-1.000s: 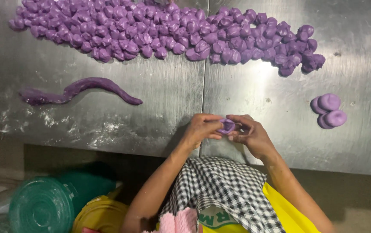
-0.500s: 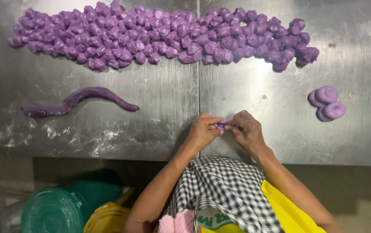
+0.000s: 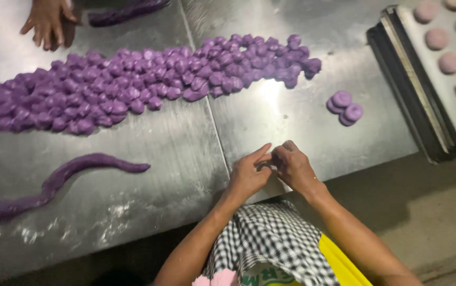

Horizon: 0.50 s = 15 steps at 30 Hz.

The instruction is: Rolling purple dough into small rounds and placing them on a tray.

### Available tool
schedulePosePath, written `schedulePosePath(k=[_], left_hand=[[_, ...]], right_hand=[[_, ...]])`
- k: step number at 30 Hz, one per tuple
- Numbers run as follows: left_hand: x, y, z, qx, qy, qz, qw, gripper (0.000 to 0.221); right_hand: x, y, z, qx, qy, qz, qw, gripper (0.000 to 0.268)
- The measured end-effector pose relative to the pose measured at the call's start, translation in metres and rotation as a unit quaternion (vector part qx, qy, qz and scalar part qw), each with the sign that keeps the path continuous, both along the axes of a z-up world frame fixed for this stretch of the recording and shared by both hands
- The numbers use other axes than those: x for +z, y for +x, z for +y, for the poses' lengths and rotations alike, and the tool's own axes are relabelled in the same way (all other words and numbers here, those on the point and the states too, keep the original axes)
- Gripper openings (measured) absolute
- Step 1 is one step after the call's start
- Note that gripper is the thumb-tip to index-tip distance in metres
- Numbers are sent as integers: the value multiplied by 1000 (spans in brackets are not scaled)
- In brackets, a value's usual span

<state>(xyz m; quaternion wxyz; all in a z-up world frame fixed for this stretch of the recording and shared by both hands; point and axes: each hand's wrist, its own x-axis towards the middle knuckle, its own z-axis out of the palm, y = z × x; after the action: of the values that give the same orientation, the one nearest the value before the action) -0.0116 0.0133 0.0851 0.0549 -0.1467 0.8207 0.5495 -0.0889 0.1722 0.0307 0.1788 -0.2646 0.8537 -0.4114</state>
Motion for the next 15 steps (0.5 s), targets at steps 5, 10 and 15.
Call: schedulePosePath(k=[5, 10, 15], left_hand=[[-31, 21, -24, 91, 167, 24, 981, 57], [-63, 65, -34, 143, 199, -23, 969, 47], [-59, 95, -29, 166, 262, -26, 950, 37]], right_hand=[[-41, -12, 29, -51, 11, 44, 998, 11], [-89, -41, 46, -36, 142, -35, 989, 21], [-39, -55, 22, -121, 155, -23, 980, 69]])
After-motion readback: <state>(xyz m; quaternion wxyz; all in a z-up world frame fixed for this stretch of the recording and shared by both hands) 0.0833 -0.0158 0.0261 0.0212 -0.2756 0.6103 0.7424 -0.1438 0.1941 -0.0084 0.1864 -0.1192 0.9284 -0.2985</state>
